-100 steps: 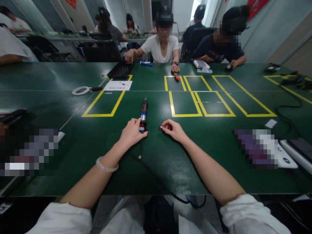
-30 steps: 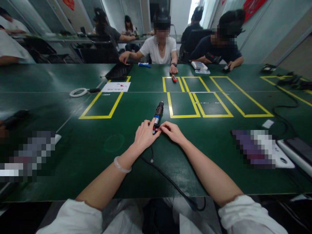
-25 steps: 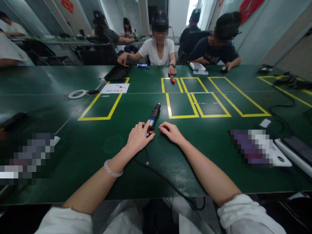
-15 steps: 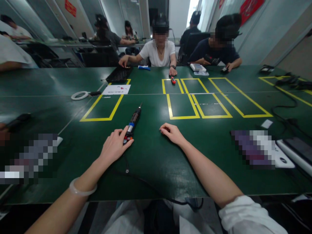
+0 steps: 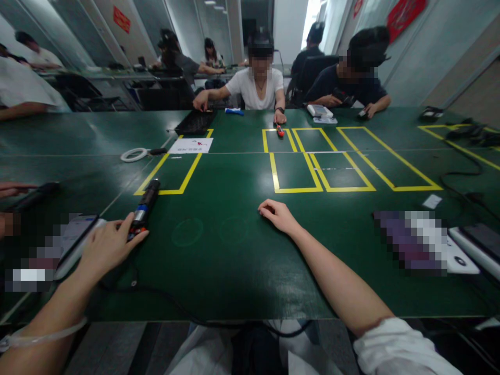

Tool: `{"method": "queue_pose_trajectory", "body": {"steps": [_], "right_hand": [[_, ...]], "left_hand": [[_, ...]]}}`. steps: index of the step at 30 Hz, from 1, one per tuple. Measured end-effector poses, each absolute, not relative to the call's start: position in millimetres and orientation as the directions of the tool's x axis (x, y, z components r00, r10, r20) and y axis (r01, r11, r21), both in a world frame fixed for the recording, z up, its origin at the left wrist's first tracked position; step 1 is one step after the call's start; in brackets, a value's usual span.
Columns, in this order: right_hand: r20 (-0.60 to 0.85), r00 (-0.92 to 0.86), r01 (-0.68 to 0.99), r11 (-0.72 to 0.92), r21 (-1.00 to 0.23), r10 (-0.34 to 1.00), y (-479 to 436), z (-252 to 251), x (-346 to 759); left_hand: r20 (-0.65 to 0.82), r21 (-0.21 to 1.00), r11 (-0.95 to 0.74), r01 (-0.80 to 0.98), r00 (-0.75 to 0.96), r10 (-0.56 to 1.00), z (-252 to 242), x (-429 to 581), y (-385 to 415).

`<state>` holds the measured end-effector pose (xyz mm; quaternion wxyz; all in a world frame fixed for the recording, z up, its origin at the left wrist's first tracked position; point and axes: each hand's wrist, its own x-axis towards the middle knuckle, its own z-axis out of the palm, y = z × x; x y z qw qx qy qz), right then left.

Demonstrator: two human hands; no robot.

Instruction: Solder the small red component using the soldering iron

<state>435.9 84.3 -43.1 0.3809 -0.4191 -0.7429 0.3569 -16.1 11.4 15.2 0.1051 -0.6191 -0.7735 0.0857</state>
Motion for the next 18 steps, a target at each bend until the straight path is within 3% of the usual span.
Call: {"method": "queue_pose_trajectory", "body": {"steps": [4,8,11,18], "right_hand": [[0.273,-0.362,0.346,0.401,-0.848,0.891,84.1,-43.7,435.7],[0.264,-0.366,0.344,0.394,-0.852,0.892,84.3,-43.6,435.4],[0.259,-0.367,0.343,0.389,-0.855,0.893,84.0,-42.6,435.5],[0.254,-0.369,0.351,0.387,-0.852,0.894,83.8,-42.8,435.0]], "left_hand": [[-0.008,-0.357,0.253,0.899,-0.273,0.962,23.5,-27.4,6.0],[0.165,-0.401,0.249,0.881,-0.198,0.966,27.7,-11.5,-6.1],[0.194,-0.419,0.248,0.874,-0.180,0.964,27.6,2.1,-10.7],[0.089,-0.293,0.391,0.872,-0.382,0.920,44.7,12.7,1.3]]}}
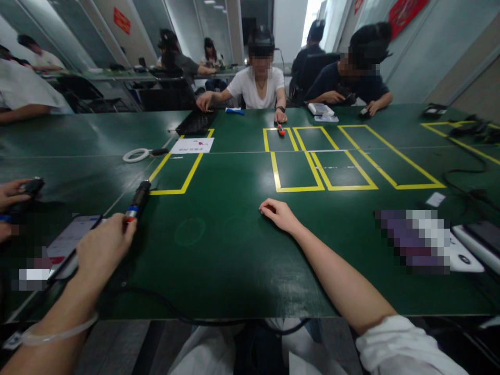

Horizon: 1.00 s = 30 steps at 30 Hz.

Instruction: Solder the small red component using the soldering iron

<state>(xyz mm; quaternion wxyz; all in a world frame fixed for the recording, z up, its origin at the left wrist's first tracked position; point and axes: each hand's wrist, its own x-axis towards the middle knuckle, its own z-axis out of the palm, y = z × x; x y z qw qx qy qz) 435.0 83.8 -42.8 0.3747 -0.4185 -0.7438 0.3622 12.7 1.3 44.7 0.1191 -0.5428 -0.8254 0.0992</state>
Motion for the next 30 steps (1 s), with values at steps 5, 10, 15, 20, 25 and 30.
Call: {"method": "queue_pose_trajectory", "body": {"steps": [5,10,15,20,25,30], "right_hand": [[0.253,-0.377,0.359,0.392,-0.847,0.891,83.6,-41.3,435.4],[0.238,-0.372,0.325,0.366,-0.872,0.897,85.0,-44.4,436.4],[0.246,-0.378,0.196,0.337,-0.921,0.892,88.6,-52.2,436.8],[0.263,-0.429,0.205,0.377,-0.903,0.864,88.2,-51.3,435.5],[0.265,-0.447,0.231,0.396,-0.888,0.854,85.1,-46.6,434.0],[0.283,-0.440,0.264,0.424,-0.866,0.852,82.8,-43.2,433.6]], "left_hand": [[0.113,0.269,0.070,0.961,-0.103,0.988,48.3,70.9,27.0],[0.052,0.775,-0.179,0.606,0.222,0.974,26.5,170.2,70.4],[-0.068,0.941,-0.055,0.335,0.346,0.936,-4.8,232.6,95.6],[-0.047,0.956,-0.064,0.285,0.365,0.930,-20.9,240.7,94.2],[-0.018,0.963,-0.062,0.262,0.293,0.956,-25.1,240.7,89.8],[0.014,0.949,-0.103,0.299,0.285,0.959,-26.5,241.6,89.5]]}}
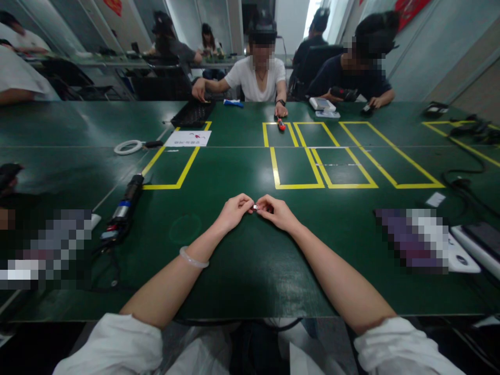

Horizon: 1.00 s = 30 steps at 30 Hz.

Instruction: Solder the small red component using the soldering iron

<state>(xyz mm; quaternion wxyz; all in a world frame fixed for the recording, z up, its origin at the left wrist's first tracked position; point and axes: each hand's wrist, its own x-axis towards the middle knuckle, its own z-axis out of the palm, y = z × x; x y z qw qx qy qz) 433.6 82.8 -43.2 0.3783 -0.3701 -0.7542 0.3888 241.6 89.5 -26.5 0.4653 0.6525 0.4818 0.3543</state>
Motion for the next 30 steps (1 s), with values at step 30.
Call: {"method": "queue_pose_trajectory", "body": {"steps": [30], "right_hand": [[0.267,-0.377,0.231,0.369,-0.900,0.887,84.4,-44.2,434.8]], "left_hand": [[0.035,0.943,-0.142,0.301,0.334,0.942,-27.5,240.5,83.1]]}}
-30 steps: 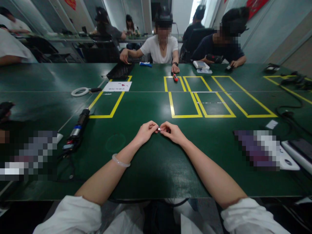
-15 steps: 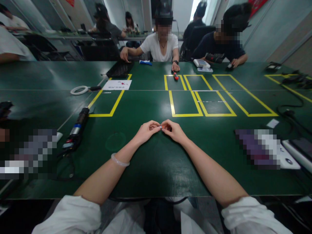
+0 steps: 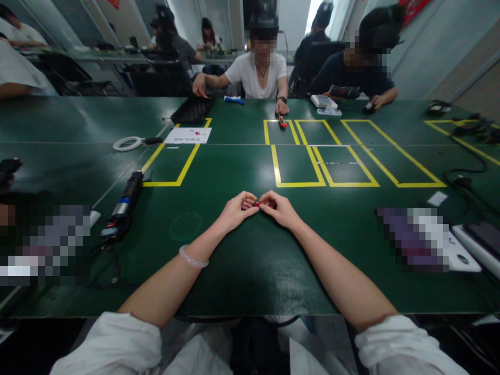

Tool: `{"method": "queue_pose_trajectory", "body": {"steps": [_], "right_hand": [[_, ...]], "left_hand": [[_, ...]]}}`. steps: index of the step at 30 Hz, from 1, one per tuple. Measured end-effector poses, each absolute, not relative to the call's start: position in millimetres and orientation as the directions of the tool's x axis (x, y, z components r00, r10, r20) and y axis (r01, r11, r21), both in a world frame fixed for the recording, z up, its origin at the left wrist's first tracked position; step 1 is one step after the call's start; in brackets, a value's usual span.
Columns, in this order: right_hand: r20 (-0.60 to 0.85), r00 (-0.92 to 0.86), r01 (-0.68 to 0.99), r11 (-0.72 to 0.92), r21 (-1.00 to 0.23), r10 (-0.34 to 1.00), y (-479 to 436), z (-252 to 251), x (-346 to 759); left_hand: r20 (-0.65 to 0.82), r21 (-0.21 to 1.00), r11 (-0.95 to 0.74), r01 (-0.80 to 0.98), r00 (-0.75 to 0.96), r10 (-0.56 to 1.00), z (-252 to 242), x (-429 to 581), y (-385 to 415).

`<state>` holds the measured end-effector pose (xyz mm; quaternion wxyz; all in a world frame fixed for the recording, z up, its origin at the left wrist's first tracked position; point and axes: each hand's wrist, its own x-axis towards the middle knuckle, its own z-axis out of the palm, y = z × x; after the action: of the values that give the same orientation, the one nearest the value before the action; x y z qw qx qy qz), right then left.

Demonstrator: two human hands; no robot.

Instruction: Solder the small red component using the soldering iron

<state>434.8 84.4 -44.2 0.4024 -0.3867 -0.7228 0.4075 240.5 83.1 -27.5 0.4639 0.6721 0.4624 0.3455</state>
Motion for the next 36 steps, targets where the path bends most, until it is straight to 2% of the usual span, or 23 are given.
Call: {"method": "queue_pose_trajectory", "body": {"steps": [9,30,36], "right_hand": [[0.274,-0.375,0.262,0.385,-0.885,0.886,85.5,-46.6,434.5],[0.327,-0.415,0.369,0.486,-0.792,0.849,84.4,-44.9,434.4],[0.279,-0.404,0.307,0.417,-0.856,0.871,86.4,-48.5,435.1]], "left_hand": [[0.074,0.930,-0.198,0.309,0.371,0.926,-24.7,240.6,82.8],[0.084,0.918,-0.216,0.334,0.369,0.926,-21.9,241.2,82.0],[0.069,0.901,-0.228,0.368,0.398,0.915,-25.5,238.1,84.4]]}}
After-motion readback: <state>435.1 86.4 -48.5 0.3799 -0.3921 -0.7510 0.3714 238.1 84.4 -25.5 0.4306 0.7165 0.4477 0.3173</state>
